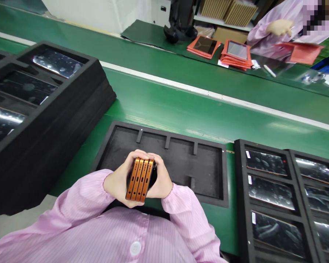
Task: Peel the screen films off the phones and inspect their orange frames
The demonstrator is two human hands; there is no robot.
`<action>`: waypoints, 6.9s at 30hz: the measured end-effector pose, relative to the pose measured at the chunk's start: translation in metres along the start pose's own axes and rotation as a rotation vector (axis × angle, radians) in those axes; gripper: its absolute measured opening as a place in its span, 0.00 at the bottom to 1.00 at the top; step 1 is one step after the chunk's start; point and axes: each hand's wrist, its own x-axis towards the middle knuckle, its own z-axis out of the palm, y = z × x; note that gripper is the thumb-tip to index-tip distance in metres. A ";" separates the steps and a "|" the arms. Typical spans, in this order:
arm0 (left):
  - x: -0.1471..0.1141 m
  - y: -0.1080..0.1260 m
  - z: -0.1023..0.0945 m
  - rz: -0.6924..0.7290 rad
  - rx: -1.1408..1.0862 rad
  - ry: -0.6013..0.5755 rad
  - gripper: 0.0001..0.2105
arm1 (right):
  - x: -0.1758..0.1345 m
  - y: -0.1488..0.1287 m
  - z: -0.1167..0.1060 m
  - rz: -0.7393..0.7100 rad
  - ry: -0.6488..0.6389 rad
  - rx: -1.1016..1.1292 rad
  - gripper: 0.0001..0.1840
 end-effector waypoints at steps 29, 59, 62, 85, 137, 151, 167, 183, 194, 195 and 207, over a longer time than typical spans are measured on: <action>-0.009 -0.016 -0.023 -0.043 -0.033 -0.010 0.52 | 0.010 -0.013 0.010 0.000 0.055 -0.129 0.56; -0.012 -0.008 -0.014 0.029 -0.011 -0.024 0.47 | 0.013 -0.148 -0.007 -0.428 -0.355 -0.566 0.20; -0.013 -0.008 -0.015 0.020 -0.006 -0.023 0.47 | 0.019 -0.139 -0.002 -0.590 -0.388 -0.579 0.21; -0.017 -0.014 -0.022 -0.063 -0.089 -0.063 0.55 | -0.007 -0.148 0.010 -0.243 -0.173 -0.507 0.17; -0.017 -0.003 -0.010 0.000 0.144 0.019 0.50 | 0.000 -0.154 -0.011 -0.262 -0.102 -0.526 0.20; -0.016 -0.003 -0.010 0.009 0.135 0.008 0.51 | -0.001 -0.152 -0.004 -0.299 -0.056 -0.468 0.26; -0.016 -0.004 -0.010 -0.030 0.133 0.034 0.48 | 0.018 -0.137 -0.006 -0.459 -0.118 -0.436 0.19; -0.012 -0.004 -0.013 -0.043 0.037 0.018 0.47 | 0.021 -0.125 -0.006 -0.529 -0.147 -0.476 0.17; -0.017 -0.001 -0.008 -0.059 0.083 0.037 0.48 | 0.017 -0.121 -0.001 -0.518 -0.073 -0.406 0.12; -0.020 0.002 -0.007 -0.101 0.113 0.038 0.49 | 0.015 -0.119 0.002 -0.533 -0.028 -0.339 0.12; -0.050 0.017 -0.030 -0.210 0.439 0.052 0.47 | -0.108 -0.101 -0.031 0.387 0.717 -0.823 0.03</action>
